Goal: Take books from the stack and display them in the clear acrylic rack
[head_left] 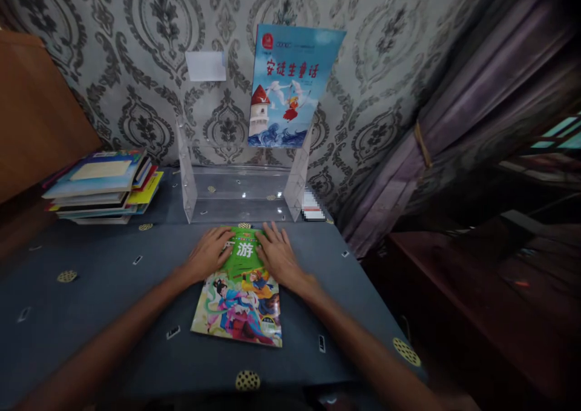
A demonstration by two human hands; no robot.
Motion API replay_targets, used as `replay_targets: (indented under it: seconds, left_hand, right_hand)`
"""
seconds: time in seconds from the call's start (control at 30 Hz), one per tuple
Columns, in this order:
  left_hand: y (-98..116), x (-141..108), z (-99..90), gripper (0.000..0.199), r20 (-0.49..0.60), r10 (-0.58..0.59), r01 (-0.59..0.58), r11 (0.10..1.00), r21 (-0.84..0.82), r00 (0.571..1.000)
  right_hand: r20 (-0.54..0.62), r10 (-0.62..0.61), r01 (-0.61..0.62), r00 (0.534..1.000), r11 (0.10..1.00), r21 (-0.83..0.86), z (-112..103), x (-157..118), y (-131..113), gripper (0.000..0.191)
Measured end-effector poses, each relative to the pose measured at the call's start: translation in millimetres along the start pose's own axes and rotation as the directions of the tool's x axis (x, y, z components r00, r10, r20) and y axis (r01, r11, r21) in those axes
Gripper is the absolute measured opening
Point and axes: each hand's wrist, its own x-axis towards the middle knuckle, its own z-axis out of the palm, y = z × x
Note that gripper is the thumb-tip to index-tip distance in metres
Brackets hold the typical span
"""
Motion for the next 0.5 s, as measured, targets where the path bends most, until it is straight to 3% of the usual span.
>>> replay_targets:
  seconds: [0.17, 0.5]
  left_hand:
    - [-13, 11, 13.3, 0.033, -0.014, -0.071, 0.071, 0.997, 0.006, 0.997]
    - [-18, 6, 9.7, 0.038, 0.022, -0.093, 0.094, 0.994, -0.054, 0.995]
  right_hand:
    - [0.027, -0.096, 0.095, 0.995, 0.995, 0.037, 1, -7, -23, 0.049]
    - [0.027, 0.035, -0.039, 0.999, 0.980, 0.196, 5, -15, 13, 0.053]
